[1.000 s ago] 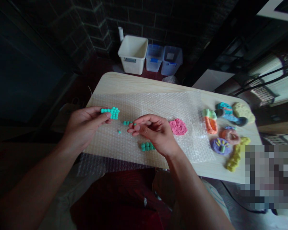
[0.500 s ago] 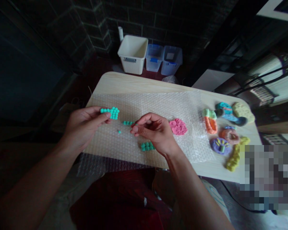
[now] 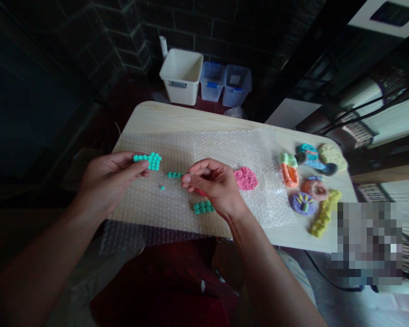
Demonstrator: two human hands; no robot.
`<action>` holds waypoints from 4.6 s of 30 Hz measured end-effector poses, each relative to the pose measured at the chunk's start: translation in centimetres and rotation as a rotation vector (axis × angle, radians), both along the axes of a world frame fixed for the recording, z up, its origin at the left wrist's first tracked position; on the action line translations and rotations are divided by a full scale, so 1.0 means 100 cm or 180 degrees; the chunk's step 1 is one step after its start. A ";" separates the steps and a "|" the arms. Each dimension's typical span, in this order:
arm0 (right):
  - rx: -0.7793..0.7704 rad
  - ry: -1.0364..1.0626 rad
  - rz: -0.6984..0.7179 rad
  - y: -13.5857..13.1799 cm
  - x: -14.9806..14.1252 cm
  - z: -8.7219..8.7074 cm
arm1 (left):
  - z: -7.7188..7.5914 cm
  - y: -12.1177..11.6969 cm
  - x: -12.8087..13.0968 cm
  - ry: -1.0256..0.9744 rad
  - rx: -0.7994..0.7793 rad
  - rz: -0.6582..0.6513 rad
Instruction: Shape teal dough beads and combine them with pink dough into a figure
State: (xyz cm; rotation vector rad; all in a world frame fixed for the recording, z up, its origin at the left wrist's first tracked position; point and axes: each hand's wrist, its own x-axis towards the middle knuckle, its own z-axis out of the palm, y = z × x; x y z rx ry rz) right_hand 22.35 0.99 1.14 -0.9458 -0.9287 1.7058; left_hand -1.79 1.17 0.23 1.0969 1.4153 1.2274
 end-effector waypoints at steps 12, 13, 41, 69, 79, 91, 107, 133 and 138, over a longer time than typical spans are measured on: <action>-0.0381 0.0332 0.0232 0.002 0.002 0.004 | -0.002 0.000 -0.001 -0.0165 0.0001 -0.0045; -0.0354 0.0297 0.0179 0.001 0.003 0.004 | -0.002 0.000 -0.001 -0.0172 -0.0001 -0.0047; -0.0384 0.0642 0.0349 0.005 0.007 0.001 | 0.009 -0.003 0.004 -0.0048 -0.0375 0.0184; -0.0152 0.0353 -0.0133 0.003 0.004 0.002 | -0.004 0.001 -0.003 0.0131 -0.0075 0.0010; -0.0150 0.0169 -0.0092 0.002 0.003 0.008 | 0.001 -0.001 0.000 0.0109 -0.0105 -0.0060; -0.0361 0.0298 0.0082 0.003 0.002 0.009 | 0.000 -0.001 -0.001 0.0120 -0.0076 -0.0040; 0.0635 -0.0669 -0.0345 -0.005 -0.002 0.010 | 0.007 -0.014 0.016 0.0293 0.0253 -0.0499; 0.2123 -0.2074 0.0080 -0.009 -0.010 0.012 | 0.007 -0.029 0.032 0.0507 0.0533 -0.0881; 0.2038 -0.2156 0.0122 -0.010 -0.011 0.010 | 0.007 -0.028 0.032 0.0504 0.0466 -0.0850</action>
